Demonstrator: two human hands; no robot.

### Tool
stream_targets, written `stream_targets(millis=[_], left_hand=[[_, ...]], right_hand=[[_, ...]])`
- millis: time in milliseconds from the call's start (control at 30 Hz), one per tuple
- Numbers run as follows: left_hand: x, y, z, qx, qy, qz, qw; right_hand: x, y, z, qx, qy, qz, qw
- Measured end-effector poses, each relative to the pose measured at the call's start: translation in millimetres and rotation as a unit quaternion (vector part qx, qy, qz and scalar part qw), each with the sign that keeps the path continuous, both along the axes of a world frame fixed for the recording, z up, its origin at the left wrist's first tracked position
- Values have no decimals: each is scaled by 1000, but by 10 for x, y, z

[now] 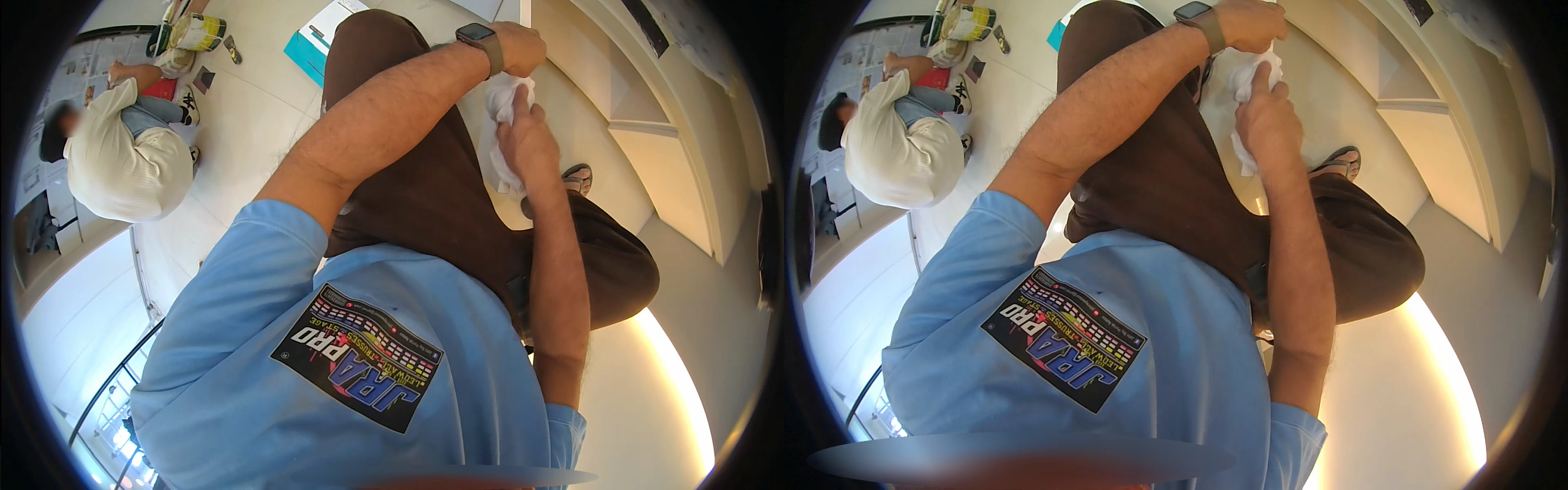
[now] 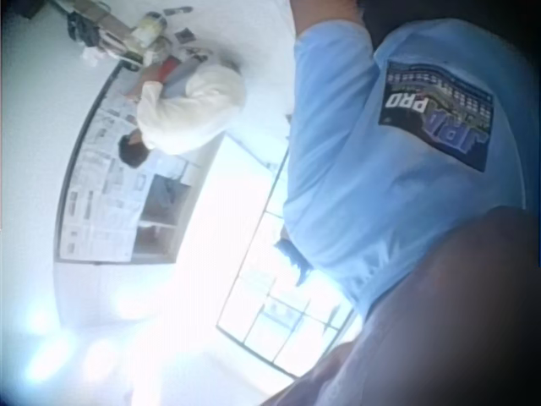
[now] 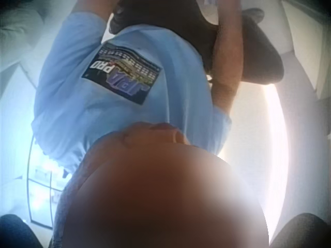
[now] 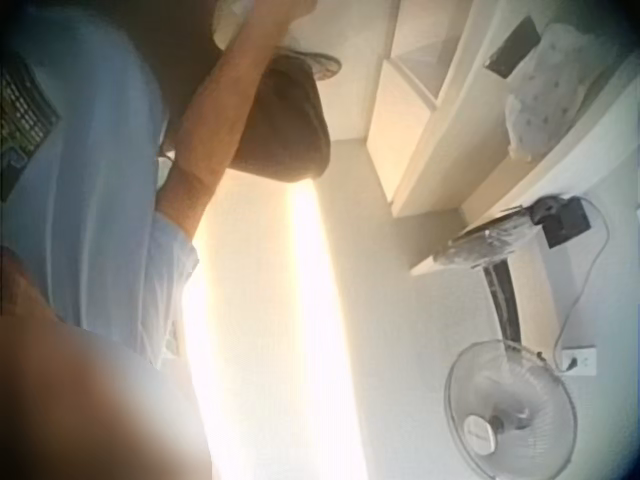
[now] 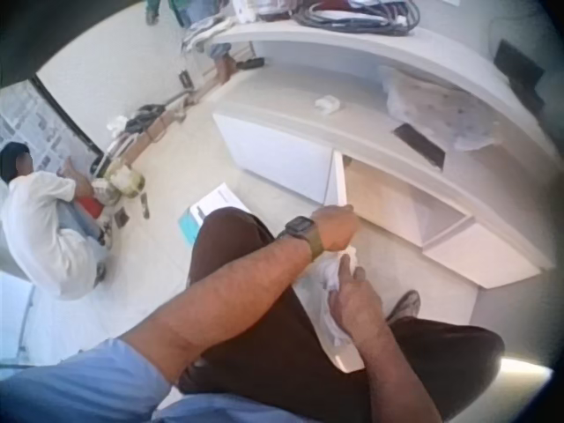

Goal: The person sits on the floor and applies a white trim strip to the edge of a cabinet door, then wipes the surface with a cloth. The person later picks up a cardboard piece and places it into the cabinet.

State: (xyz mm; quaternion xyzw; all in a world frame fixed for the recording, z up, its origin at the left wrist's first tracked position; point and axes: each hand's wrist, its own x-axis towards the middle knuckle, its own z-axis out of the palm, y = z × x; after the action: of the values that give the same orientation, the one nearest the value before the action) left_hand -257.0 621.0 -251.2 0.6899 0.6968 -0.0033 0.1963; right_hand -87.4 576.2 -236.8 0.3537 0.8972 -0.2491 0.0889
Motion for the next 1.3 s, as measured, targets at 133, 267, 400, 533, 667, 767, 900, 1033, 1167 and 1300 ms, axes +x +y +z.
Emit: stream_targets(millis=[133,267,400,533,667,767,900,1033,1167,1300], left_hand=[[-29,7,70,-45,12,5,999],[-42,-4,42,-18,12,-5,1000],[-116,-19,-33,21,-41,13,999],[-79,-66,36,136,-28,59,989],[-94,-148,220,199,-117,191,954],[-135,-282,303,157,-134,228,952],[-166,-326,319,207,-159,210,942],[-124,-243,308,163,-180,205,948],[-106,-308,309,255,-209,174,928],[-404,-510,470,317,-229,138,910]], right_hand=[[413,-422,131,43,-42,27,998],[377,-429,10,48,-50,8,998],[-109,48,-303,71,14,-20,997],[-606,443,-413,55,143,-64,986],[-619,509,-231,55,92,-105,989],[-307,271,-119,20,17,-80,996],[53,-45,-117,38,-48,-52,997],[-191,94,-117,74,1,-75,994],[-520,455,-63,41,24,-75,996],[-557,638,-98,17,32,-73,997]])
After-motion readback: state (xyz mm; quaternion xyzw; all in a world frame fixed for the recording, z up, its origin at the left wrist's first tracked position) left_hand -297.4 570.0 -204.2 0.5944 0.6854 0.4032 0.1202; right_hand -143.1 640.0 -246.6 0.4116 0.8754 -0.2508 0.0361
